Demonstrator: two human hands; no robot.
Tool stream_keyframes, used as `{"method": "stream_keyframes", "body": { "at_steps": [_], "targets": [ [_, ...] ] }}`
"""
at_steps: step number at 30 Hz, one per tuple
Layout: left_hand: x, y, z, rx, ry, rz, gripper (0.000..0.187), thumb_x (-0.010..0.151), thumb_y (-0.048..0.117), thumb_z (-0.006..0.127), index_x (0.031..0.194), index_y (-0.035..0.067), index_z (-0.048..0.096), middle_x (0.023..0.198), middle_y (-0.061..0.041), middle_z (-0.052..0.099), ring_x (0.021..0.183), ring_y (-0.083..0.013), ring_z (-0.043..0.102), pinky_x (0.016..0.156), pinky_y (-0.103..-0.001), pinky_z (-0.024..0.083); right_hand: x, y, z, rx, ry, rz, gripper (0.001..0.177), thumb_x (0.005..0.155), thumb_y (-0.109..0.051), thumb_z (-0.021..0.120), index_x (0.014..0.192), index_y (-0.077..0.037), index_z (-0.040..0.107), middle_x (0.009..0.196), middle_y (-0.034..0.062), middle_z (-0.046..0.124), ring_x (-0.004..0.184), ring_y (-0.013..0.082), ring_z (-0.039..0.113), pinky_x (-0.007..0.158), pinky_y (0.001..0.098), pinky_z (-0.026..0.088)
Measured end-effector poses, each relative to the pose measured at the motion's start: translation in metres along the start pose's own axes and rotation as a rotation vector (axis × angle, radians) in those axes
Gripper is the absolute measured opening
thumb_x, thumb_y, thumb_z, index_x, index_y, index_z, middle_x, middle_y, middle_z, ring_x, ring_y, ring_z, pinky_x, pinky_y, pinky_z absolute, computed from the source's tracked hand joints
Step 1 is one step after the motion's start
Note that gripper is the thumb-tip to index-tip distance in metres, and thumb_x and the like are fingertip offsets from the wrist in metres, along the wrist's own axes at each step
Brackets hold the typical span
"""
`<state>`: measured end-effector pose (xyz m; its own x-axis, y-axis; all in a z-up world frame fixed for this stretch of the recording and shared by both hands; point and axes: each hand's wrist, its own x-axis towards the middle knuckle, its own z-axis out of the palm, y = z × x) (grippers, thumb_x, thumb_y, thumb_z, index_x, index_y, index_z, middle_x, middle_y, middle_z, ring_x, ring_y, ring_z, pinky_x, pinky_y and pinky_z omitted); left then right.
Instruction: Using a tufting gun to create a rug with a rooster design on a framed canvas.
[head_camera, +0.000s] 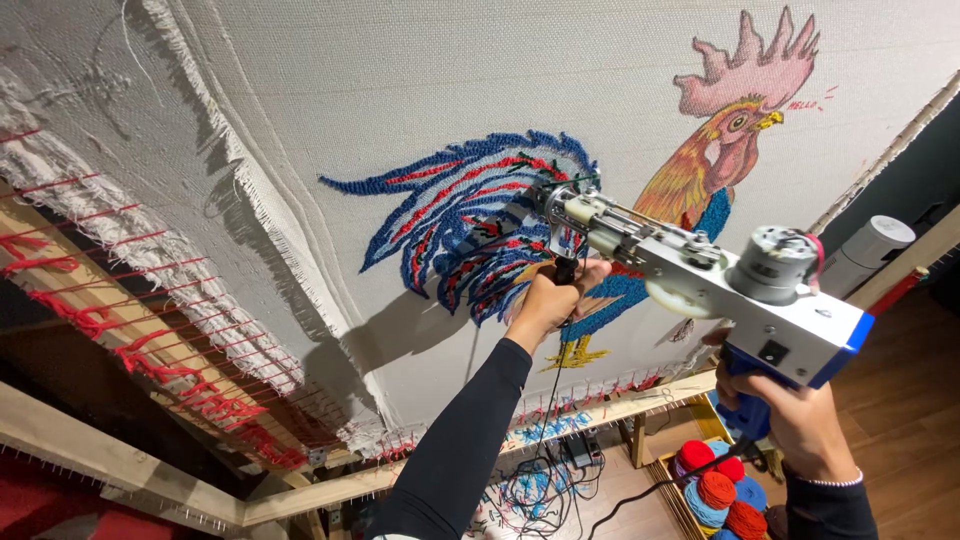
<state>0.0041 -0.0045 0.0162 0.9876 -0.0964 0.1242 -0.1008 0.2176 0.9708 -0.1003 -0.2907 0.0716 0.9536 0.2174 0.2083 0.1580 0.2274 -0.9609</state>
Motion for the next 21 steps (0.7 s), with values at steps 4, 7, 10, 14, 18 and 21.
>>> {"method": "stream_keyframes", "body": {
  "at_steps": [4,7,10,14,18,21],
  "targets": [
    [0.021,-0.010,-0.012,0.113,0.096,0.112,0.028,0.096,0.031,0.071,0.114,0.011,0.078,0.073,0.000,0.066,0.053,-0.0063,0.052,0.048,-0.026,0.042,0.020,-0.007,-0.003,-0.583,-0.015,-0.235,0.043,0.071,-0.003,0.068,0.113,0.004,0.067,0.090,0.0128,0.066,0.069,0.0215,0.058,0.060,0.0361,0.047],
    [0.050,-0.039,-0.043,0.100,0.076,0.118,0.030,0.100,0.030,0.065,0.119,0.009,0.075,0.079,-0.002,0.067,0.056,-0.0070,0.055,0.050,-0.025,0.044,0.029,-0.028,0.012,-1.052,-0.102,-0.437,0.042,0.068,-0.010,0.075,0.110,-0.004,0.072,0.091,0.0117,0.072,0.075,0.0223,0.067,0.068,0.0349,0.053],
    [0.095,-0.103,-0.071,-0.260,-0.025,0.103,0.035,0.102,0.028,0.058,0.123,0.003,0.070,0.094,-0.007,0.071,0.063,-0.0078,0.059,0.053,-0.025,0.047,0.028,-0.055,0.042,-1.244,-0.113,-0.355,0.046,0.063,-0.014,0.080,0.108,-0.006,0.074,0.084,0.0133,0.074,0.072,0.0248,0.071,0.067,0.0340,0.057],
    [0.156,-0.192,-0.084,-0.749,-0.159,0.076,0.040,0.106,0.025,0.048,0.128,-0.004,0.064,0.115,-0.014,0.076,0.072,-0.0091,0.065,0.058,-0.024,0.051,0.031,-0.054,0.041,-1.123,-0.142,-0.364,0.052,0.056,-0.015,0.082,0.105,-0.004,0.071,0.075,0.0119,0.074,0.063,0.0222,0.069,0.061,0.0337,0.057],
    [0.051,-0.050,-0.027,-0.179,0.045,0.222,0.032,0.104,0.024,0.058,0.121,0.001,0.071,0.103,-0.007,0.077,0.058,-0.0083,0.057,0.050,-0.023,0.044,0.041,-0.009,-0.036,-1.050,-0.139,-0.436,0.052,0.058,-0.015,0.082,0.107,-0.004,0.070,0.084,0.0067,0.075,0.069,0.0168,0.069,0.066,0.0315,0.057],
    [0.029,-0.015,-0.014,0.049,0.061,0.130,0.031,0.097,0.031,0.066,0.113,0.008,0.078,0.087,-0.003,0.076,0.050,-0.0089,0.059,0.045,-0.026,0.045,0.038,-0.008,-0.050,-0.969,-0.063,-0.365,0.052,0.064,-0.014,0.082,0.114,-0.005,0.069,0.096,0.0038,0.076,0.075,0.0148,0.071,0.066,0.0294,0.058]
  ]
}}
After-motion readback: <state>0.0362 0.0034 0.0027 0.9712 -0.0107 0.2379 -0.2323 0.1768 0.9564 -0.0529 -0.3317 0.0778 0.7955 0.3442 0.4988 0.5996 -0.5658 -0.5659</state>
